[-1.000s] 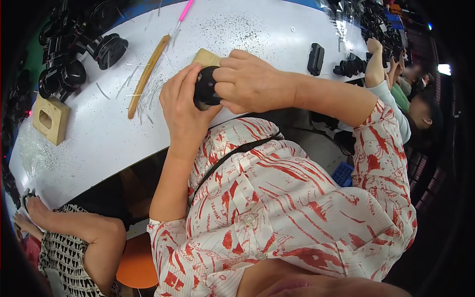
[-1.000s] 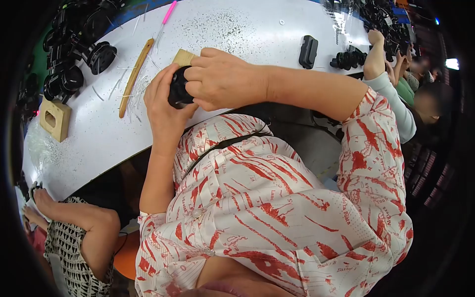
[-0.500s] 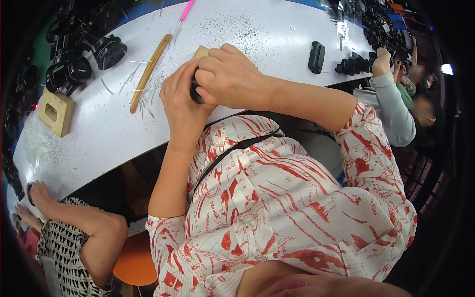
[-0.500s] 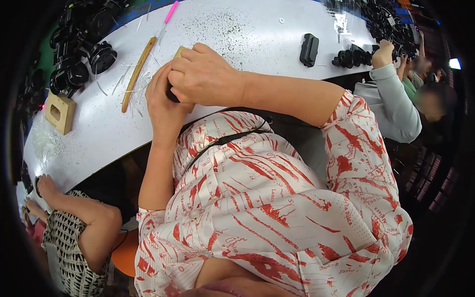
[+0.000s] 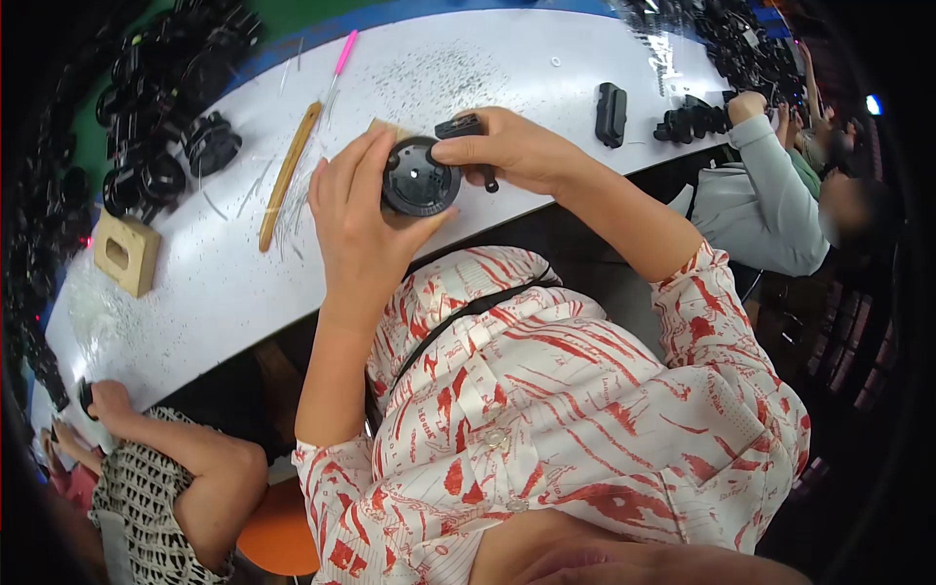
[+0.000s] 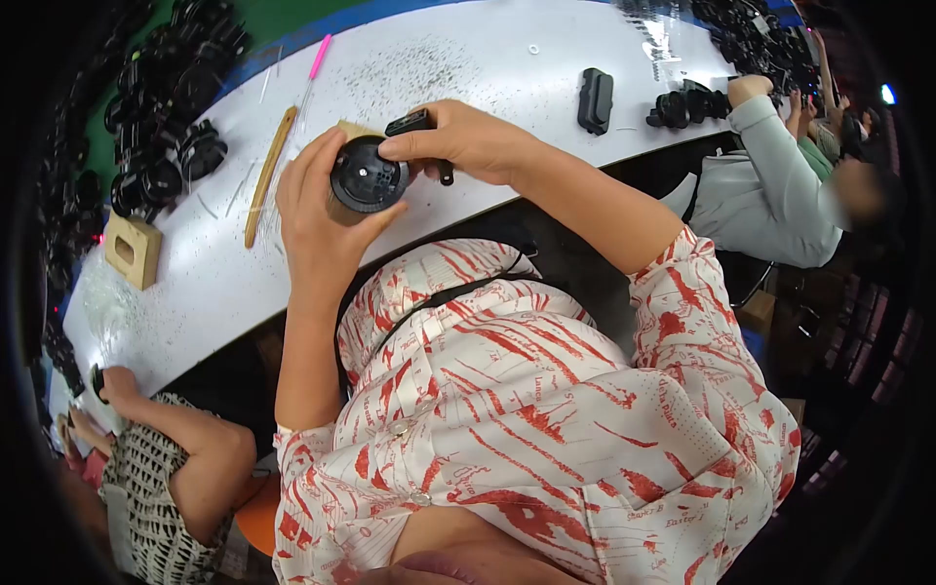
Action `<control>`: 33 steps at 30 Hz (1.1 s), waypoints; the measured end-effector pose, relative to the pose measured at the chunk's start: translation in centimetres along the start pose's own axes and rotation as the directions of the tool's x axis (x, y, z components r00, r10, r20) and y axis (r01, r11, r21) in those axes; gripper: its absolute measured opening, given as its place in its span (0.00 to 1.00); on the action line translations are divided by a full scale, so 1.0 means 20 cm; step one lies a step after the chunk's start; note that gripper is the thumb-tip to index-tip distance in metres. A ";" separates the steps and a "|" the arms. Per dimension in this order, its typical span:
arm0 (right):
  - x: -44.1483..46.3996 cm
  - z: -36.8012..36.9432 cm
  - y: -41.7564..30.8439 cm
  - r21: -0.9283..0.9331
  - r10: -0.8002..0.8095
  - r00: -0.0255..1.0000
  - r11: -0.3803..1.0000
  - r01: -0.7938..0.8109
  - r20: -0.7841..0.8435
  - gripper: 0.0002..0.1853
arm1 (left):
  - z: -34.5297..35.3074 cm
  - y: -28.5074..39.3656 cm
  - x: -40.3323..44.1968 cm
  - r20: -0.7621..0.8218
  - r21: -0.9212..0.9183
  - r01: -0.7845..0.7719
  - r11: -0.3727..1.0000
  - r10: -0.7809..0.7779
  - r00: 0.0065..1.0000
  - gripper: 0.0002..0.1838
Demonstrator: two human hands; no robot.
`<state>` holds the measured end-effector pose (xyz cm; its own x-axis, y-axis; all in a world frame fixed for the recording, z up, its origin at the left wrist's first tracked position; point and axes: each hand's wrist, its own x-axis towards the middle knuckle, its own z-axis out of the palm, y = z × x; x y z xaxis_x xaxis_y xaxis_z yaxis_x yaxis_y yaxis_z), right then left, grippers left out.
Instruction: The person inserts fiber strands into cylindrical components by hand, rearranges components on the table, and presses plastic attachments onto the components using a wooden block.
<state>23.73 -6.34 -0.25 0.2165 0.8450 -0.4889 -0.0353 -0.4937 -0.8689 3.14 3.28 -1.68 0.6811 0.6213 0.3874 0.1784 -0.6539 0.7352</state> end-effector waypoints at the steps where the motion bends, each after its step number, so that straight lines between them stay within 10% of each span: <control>1: 0.01 -0.04 0.00 0.240 0.086 0.989 0.964 -0.113 0.117 0.14 | -0.03 0.02 0.02 0.005 -0.034 -0.002 0.999 0.002 1.000 0.45; 12: 0.38 -0.76 0.15 0.703 0.172 0.860 0.662 0.260 -0.481 0.10 | -0.33 -0.39 0.11 -0.377 0.363 0.388 0.848 -0.247 0.893 0.45; 26: 0.19 -0.52 0.17 0.621 0.190 0.916 0.780 0.078 -0.354 0.14 | -0.21 -0.58 0.28 -0.430 0.432 0.493 0.755 -0.308 0.849 0.44; 30: 0.13 -0.45 0.18 0.577 0.182 0.921 0.815 0.055 -0.345 0.13 | -0.29 -0.31 0.22 -0.355 0.080 0.319 0.944 -0.272 0.894 0.41; 33: 0.10 -0.41 0.19 0.552 0.168 0.927 0.832 0.049 -0.334 0.12 | -0.34 -0.13 0.18 0.039 -0.346 0.314 0.884 -0.321 0.946 0.40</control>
<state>31.95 -8.15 -3.89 0.5211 0.6322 -0.5734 -0.5575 -0.2566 -0.7896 0.30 10.10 1.52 0.6150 0.7810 0.1090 0.1255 -0.2334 0.9643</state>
